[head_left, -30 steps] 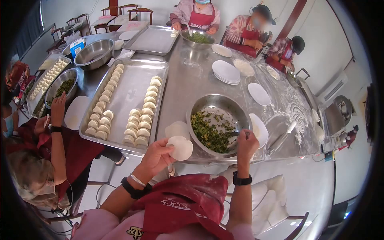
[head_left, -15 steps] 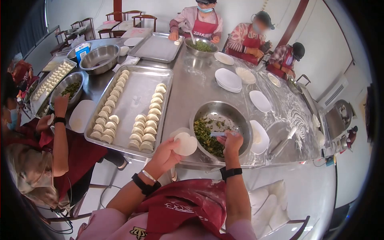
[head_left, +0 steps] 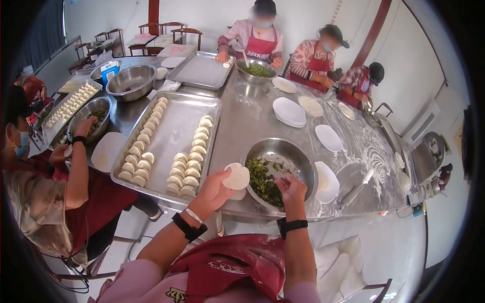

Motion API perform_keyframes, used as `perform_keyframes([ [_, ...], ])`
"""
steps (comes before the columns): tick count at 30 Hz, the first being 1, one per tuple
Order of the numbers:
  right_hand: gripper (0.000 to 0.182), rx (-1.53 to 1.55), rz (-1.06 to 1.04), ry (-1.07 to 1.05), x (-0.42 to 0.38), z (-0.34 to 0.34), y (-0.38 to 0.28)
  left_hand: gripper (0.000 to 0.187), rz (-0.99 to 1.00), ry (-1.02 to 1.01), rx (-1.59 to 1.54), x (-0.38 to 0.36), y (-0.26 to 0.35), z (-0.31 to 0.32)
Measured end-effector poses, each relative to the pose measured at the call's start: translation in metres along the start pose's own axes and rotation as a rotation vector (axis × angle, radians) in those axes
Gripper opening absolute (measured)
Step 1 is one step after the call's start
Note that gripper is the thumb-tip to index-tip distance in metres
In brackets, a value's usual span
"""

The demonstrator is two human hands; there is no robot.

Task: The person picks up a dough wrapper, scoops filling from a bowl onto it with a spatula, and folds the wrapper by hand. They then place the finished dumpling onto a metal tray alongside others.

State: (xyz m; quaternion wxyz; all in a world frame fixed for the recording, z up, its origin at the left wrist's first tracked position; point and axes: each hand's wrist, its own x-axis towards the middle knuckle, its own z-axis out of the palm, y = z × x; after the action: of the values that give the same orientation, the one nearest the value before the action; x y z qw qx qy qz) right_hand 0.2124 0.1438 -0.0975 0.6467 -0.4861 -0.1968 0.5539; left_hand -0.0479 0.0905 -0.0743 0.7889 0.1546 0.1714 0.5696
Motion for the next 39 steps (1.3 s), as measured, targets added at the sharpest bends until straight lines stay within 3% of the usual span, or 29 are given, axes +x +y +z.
perform_keyframes([
  [7,0.021,0.040,-0.102,-0.032,-0.032,0.014,-0.030,0.035,-0.069,-0.056,-0.022,0.042,-0.014,0.011],
  [10,0.019,-0.128,-0.329,0.019,-0.070,0.036,-0.038,0.034,-0.076,-0.082,-0.041,0.050,-0.023,0.028],
  [13,0.015,-0.573,-0.619,-0.051,-0.091,0.034,-0.022,0.035,-0.067,-0.040,-0.026,0.052,-0.025,0.041],
  [16,0.010,-1.023,-1.222,-0.193,-0.104,0.030,-0.006,0.036,-0.078,0.013,-0.026,0.057,-0.029,0.035],
  [19,0.011,-0.983,-1.250,-0.284,-0.114,0.033,0.000,0.037,-0.076,0.030,-0.020,0.055,-0.029,0.032],
  [22,0.011,-1.070,-1.253,-0.242,-0.110,0.027,-0.010,0.036,-0.080,0.026,-0.042,0.049,-0.029,0.033],
  [25,0.012,-0.611,-0.670,-0.081,-0.116,0.027,-0.031,0.035,-0.088,0.006,-0.063,0.041,-0.027,0.037],
  [29,0.021,-0.242,-0.505,-0.096,-0.117,0.023,-0.049,0.039,-0.119,0.015,-0.019,0.025,-0.023,0.047],
  [33,0.020,-0.119,-0.311,-0.125,-0.112,0.016,-0.044,0.042,-0.147,-0.015,-0.008,0.014,-0.023,0.048],
  [39,0.020,-0.106,-0.260,-0.099,-0.101,0.009,-0.032,0.046,-0.165,-0.036,0.028,-0.005,-0.023,0.050],
])
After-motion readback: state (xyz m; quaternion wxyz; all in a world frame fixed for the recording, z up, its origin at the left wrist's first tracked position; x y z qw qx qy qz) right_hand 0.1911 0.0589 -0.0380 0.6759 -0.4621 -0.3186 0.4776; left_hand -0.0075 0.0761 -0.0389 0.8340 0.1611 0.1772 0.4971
